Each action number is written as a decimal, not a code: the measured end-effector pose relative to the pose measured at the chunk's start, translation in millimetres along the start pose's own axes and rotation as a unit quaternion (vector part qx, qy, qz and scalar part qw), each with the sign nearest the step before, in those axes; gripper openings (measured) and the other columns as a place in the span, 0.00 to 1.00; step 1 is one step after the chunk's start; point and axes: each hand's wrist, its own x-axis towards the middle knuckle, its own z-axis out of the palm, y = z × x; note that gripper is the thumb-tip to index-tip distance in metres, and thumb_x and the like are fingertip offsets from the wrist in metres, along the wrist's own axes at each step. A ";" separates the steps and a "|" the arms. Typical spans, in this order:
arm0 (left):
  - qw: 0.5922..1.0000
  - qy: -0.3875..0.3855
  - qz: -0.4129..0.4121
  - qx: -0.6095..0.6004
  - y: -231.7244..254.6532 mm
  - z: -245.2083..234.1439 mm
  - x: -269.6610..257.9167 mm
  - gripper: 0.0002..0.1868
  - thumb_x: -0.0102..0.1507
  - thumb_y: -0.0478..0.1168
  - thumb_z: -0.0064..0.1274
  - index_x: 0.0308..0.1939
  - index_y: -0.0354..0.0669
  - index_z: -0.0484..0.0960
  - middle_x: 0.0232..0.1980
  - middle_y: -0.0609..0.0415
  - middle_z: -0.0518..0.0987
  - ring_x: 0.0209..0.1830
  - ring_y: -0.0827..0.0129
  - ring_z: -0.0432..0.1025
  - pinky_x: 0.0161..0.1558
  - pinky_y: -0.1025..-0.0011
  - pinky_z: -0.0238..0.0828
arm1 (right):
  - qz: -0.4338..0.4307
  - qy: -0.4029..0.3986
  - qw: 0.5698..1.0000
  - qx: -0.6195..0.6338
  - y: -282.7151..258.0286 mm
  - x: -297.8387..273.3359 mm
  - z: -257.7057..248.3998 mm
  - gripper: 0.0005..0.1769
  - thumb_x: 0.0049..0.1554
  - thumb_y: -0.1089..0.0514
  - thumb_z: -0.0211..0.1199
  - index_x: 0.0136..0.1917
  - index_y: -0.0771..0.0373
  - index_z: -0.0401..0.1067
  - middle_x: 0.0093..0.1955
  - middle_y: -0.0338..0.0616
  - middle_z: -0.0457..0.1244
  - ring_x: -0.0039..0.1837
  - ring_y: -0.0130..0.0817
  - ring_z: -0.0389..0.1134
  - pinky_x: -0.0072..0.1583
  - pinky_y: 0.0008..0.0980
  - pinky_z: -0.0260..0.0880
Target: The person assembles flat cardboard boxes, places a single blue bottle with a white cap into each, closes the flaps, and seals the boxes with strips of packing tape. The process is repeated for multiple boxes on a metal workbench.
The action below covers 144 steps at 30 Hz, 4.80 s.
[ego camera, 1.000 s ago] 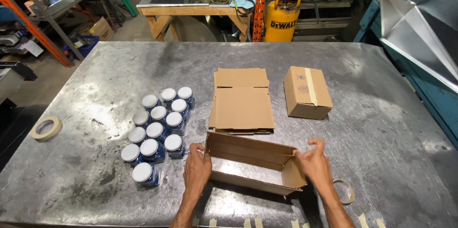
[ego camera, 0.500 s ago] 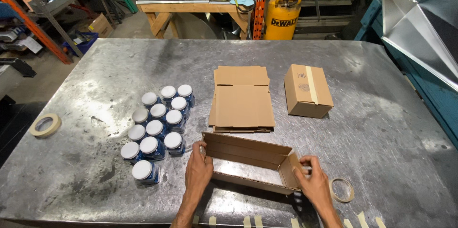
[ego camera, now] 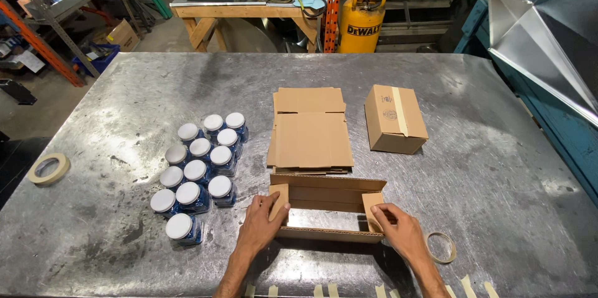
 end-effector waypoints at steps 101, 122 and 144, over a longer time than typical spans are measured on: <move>0.987 0.076 0.071 -0.126 -85.8 32.4 116.0 0.27 0.60 0.49 0.75 0.63 0.78 0.88 0.72 0.71 0.81 0.57 0.60 0.84 0.59 0.66 0.81 | -0.182 -0.006 0.981 0.073 24.7 -0.2 -10.2 0.21 0.74 0.43 0.62 0.76 0.46 0.76 0.71 0.56 0.69 0.70 0.58 0.71 0.64 0.52 0.76; 0.991 0.075 0.076 -0.078 -47.0 14.2 42.7 0.26 0.68 0.54 0.65 0.70 0.71 0.80 0.79 0.67 0.76 0.61 0.51 0.82 0.66 0.47 0.74 | -0.429 0.146 0.873 -0.180 43.1 13.5 46.8 0.25 0.74 0.46 0.61 0.80 0.54 0.73 0.82 0.48 0.65 0.84 0.56 0.60 0.82 0.50 0.59; 0.997 0.053 0.029 0.052 -200.9 16.8 -80.5 0.14 0.72 0.53 0.57 0.56 0.62 0.92 0.52 0.51 0.90 0.53 0.45 0.82 0.57 0.46 0.80 | -0.450 0.135 0.867 -0.168 50.3 37.0 32.3 0.20 0.72 0.42 0.63 0.74 0.43 0.78 0.80 0.41 0.66 0.82 0.49 0.63 0.85 0.47 0.56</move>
